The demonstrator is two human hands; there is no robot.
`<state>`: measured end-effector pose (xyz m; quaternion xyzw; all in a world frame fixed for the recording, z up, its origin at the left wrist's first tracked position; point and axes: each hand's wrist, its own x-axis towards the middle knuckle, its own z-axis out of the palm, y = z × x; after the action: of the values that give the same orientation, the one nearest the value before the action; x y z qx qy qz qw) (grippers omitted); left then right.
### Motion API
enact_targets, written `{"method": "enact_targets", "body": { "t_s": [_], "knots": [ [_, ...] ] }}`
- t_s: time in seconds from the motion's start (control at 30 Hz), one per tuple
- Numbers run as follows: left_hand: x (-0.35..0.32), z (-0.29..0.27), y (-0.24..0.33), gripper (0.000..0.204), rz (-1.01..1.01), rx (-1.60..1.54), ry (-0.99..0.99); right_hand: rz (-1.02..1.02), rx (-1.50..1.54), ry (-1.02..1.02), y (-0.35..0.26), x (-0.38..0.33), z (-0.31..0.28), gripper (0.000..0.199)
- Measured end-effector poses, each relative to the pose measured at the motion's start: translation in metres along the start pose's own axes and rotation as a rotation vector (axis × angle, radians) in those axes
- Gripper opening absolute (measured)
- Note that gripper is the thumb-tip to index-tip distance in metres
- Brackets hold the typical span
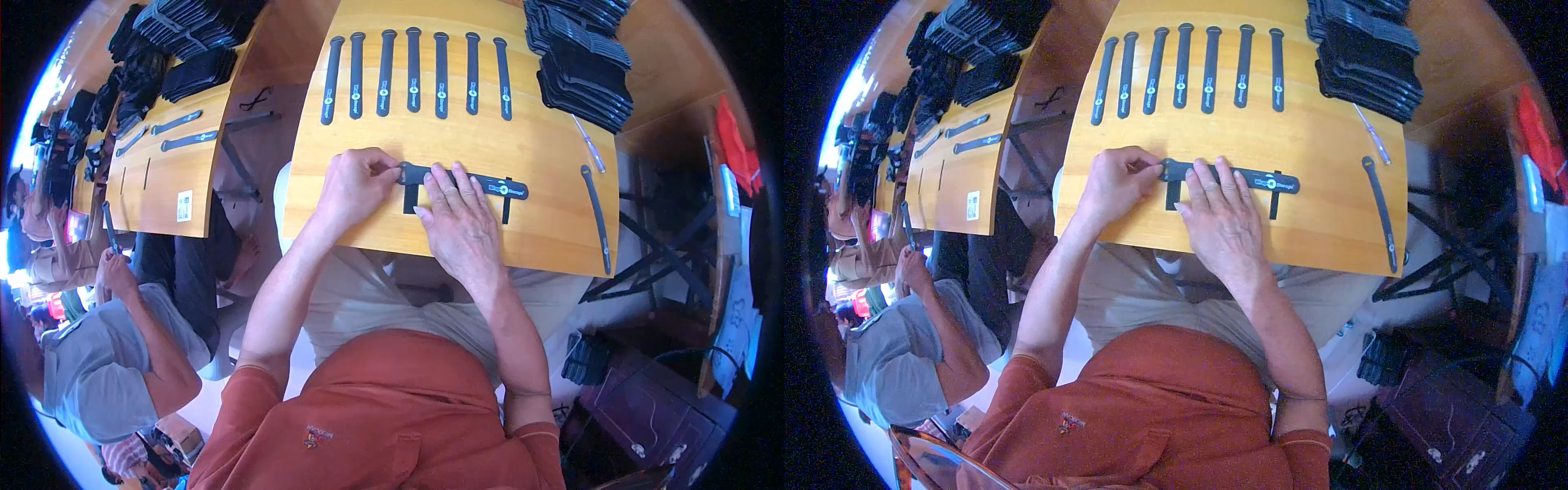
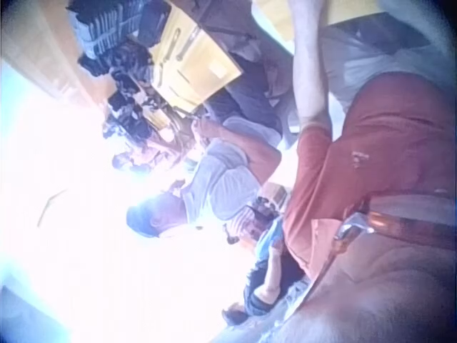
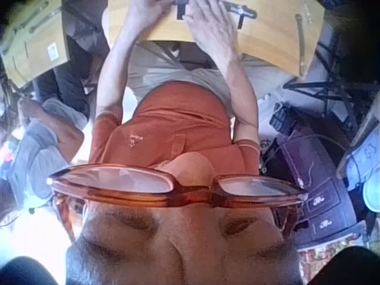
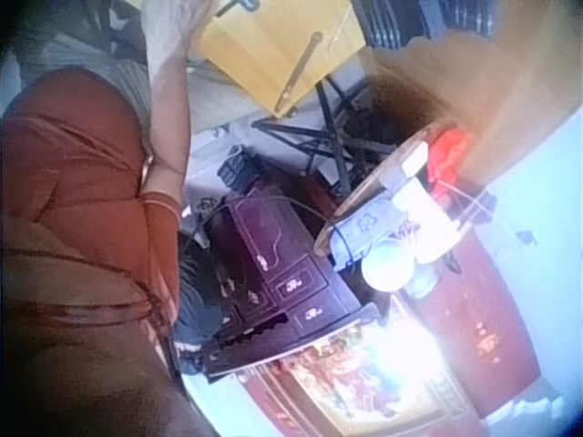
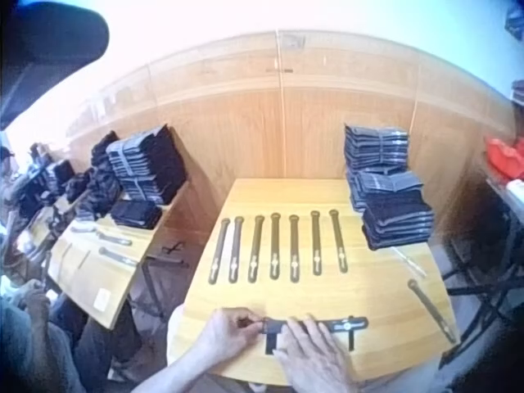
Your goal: Aligning and stacking small black straps on a wooden surface in a manufacturing setting.
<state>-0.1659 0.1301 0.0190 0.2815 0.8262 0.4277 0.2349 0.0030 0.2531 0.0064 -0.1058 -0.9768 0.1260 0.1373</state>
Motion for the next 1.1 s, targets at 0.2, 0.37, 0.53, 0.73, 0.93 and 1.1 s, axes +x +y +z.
{"method": "enact_targets", "body": {
  "t_s": [0.2, 0.37, 0.53, 0.73, 0.93, 1.1],
  "knots": [
    [-0.034, 0.008, 0.006, 0.039, 0.652, 0.552, 0.218, 0.027, 0.019, 0.025, 0.001, -0.003, 0.006, 0.05],
    [-0.042, 0.008, -0.007, 0.058, 0.623, 0.781, -0.091, 0.008, 0.012, 0.023, 0.007, -0.007, -0.001, 0.052],
    [-0.04, 0.0, -0.006, 0.06, 0.626, 0.806, -0.146, 0.17, -0.056, 0.047, 0.055, -0.04, -0.02, 0.055],
    [-0.042, -0.003, -0.003, 0.066, 0.628, 0.842, -0.167, 0.193, -0.038, 0.063, 0.069, -0.052, -0.027, 0.055],
    [-0.043, -0.003, -0.006, 0.067, 0.636, 0.847, -0.115, 0.272, -0.079, 0.174, 0.112, -0.062, -0.061, 0.046],
    [-0.045, -0.001, -0.006, 0.069, 0.637, 0.838, -0.118, 0.494, -0.293, 0.173, 0.153, -0.094, -0.065, 0.046]
  ]
}}
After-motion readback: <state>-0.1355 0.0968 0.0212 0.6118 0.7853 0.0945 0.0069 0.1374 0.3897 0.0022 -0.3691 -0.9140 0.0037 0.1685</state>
